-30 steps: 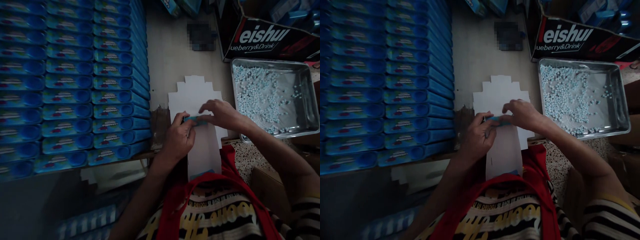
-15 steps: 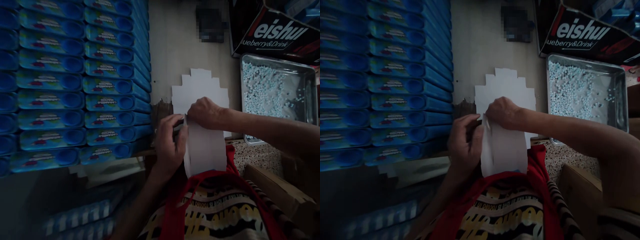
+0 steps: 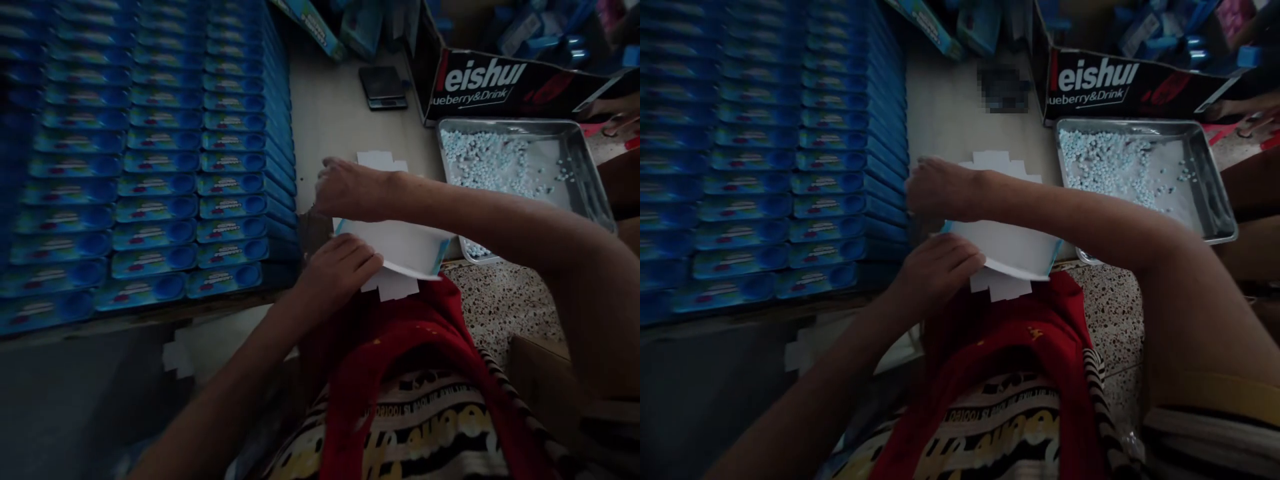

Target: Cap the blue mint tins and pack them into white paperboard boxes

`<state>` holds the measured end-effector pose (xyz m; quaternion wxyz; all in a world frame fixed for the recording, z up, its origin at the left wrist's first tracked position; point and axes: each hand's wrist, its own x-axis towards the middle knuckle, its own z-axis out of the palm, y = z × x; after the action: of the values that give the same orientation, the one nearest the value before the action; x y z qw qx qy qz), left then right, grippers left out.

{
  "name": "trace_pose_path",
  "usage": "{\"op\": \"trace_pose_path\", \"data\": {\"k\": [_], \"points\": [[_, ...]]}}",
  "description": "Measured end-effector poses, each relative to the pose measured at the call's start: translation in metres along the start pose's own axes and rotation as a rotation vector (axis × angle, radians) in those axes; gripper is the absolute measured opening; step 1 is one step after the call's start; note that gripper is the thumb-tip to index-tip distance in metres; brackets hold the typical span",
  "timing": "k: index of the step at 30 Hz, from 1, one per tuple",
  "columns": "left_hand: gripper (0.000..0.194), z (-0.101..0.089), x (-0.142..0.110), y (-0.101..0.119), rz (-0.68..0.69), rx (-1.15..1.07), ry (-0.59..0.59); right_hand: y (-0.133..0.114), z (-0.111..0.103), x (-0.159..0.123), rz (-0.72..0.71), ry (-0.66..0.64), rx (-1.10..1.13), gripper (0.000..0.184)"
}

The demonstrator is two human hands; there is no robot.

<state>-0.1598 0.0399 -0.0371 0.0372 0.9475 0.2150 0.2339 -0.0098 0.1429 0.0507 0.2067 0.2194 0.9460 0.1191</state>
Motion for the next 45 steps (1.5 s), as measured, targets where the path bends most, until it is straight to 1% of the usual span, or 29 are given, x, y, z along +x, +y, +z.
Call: {"op": "trace_pose_path", "data": {"k": [2, 3, 4, 5, 6, 7, 8, 9, 10, 12, 14, 16, 17, 18, 19, 20, 21, 22, 23, 24, 26, 27, 29, 32, 35, 38, 41, 43, 45], "points": [[0.025, 0.007, 0.009, 0.013, -0.122, 0.039, -0.103, -0.002, -0.011, -0.023, 0.093, 0.12, 0.102, 0.025], [0.023, 0.01, 0.013, 0.019, -0.199, 0.064, -0.14, -0.008, -0.011, -0.041, 0.191, 0.221, 0.183, 0.024], [0.022, 0.011, 0.017, 0.025, -0.28, 0.087, -0.167, -0.016, -0.005, -0.062, 0.302, 0.343, 0.26, 0.024], [0.023, 0.012, 0.021, 0.03, -0.356, 0.104, -0.186, -0.029, 0.005, -0.085, 0.44, 0.473, 0.335, 0.025], [0.028, 0.013, 0.026, 0.034, -0.421, 0.111, -0.197, -0.045, 0.019, -0.108, 0.597, 0.606, 0.356, 0.027], [0.032, 0.013, 0.03, 0.036, -0.479, 0.108, -0.202, -0.063, 0.037, -0.129, 0.654, 0.719, 0.349, 0.028], [0.035, 0.013, 0.034, 0.036, -0.531, 0.101, -0.205, -0.082, 0.056, -0.146, 0.625, 0.808, 0.334, 0.026], [0.038, 0.014, 0.038, 0.035, -0.575, 0.091, -0.21, -0.101, 0.076, -0.159, 0.581, 0.863, 0.317, 0.025], [0.039, 0.015, 0.042, 0.033, -0.609, 0.078, -0.221, -0.119, 0.094, -0.166, 0.578, 0.848, 0.313, 0.026], [0.04, 0.018, 0.05, 0.024, -0.662, 0.028, -0.278, -0.146, 0.122, -0.166, 0.593, 0.747, 0.316, 0.033], [0.042, 0.023, 0.056, 0.012, -0.716, -0.076, -0.407, -0.16, 0.137, -0.154, 0.612, 0.626, 0.332, 0.037], [0.043, 0.028, 0.06, 0.002, -0.76, -0.204, -0.559, -0.161, 0.14, -0.14, 0.635, 0.544, 0.359, 0.038], [0.04, 0.03, 0.059, -0.001, -0.77, -0.241, -0.589, -0.159, 0.139, -0.135, 0.649, 0.519, 0.373, 0.038], [0.036, 0.031, 0.057, -0.002, -0.775, -0.24, -0.563, -0.155, 0.137, -0.131, 0.661, 0.5, 0.385, 0.038], [0.031, 0.032, 0.053, 0.0, -0.775, -0.198, -0.485, -0.152, 0.135, -0.129, 0.666, 0.484, 0.393, 0.036], [0.029, 0.033, 0.047, 0.005, -0.767, -0.126, -0.373, -0.148, 0.132, -0.128, 0.661, 0.47, 0.398, 0.035], [0.028, 0.034, 0.039, 0.011, -0.745, -0.045, -0.258, -0.145, 0.13, -0.127, 0.649, 0.456, 0.404, 0.033], [0.028, 0.036, 0.03, 0.019, -0.707, 0.027, -0.17, -0.142, 0.128, -0.127, 0.636, 0.435, 0.413, 0.031], [0.028, 0.038, 0.021, 0.027, -0.661, 0.08, -0.121, -0.14, 0.126, -0.127, 0.631, 0.409, 0.427, 0.028], [0.027, 0.041, 0.013, 0.034, -0.609, 0.112, -0.112, -0.137, 0.124, -0.127, 0.63, 0.379, 0.442, 0.026], [0.026, 0.047, 0.002, 0.046, -0.525, 0.135, -0.149, -0.133, 0.12, -0.125, 0.625, 0.317, 0.467, 0.022], [0.026, 0.049, 0.0, 0.05, -0.513, 0.14, -0.18, -0.131, 0.119, -0.123, 0.618, 0.285, 0.475, 0.021], [0.025, 0.052, 0.003, 0.052, -0.544, 0.149, -0.247, -0.127, 0.115, -0.12, 0.601, 0.221, 0.487, 0.019], [0.022, 0.049, 0.014, 0.044, -0.613, 0.152, -0.353, -0.122, 0.109, -0.114, 0.627, 0.14, 0.501, 0.022], [0.022, 0.043, 0.022, 0.034, -0.598, 0.123, -0.431, -0.117, 0.107, -0.107, 0.683, 0.081, 0.507, 0.037], [0.023, 0.041, 0.022, 0.028, -0.597, 0.088, -0.467, -0.115, 0.109, -0.101, 0.706, 0.024, 0.532, 0.049], [0.02, 0.04, 0.02, 0.027, -0.581, 0.083, -0.491, -0.117, 0.11, -0.093, 0.751, -0.022, 0.559, 0.054], [0.018, 0.038, 0.019, 0.025, -0.537, 0.08, -0.496, -0.119, 0.106, -0.09, 0.792, -0.049, 0.585, 0.054], [0.018, 0.032, 0.019, 0.019, -0.454, 0.052, -0.496, -0.118, 0.095, -0.096, 0.816, -0.065, 0.642, 0.052]]}}
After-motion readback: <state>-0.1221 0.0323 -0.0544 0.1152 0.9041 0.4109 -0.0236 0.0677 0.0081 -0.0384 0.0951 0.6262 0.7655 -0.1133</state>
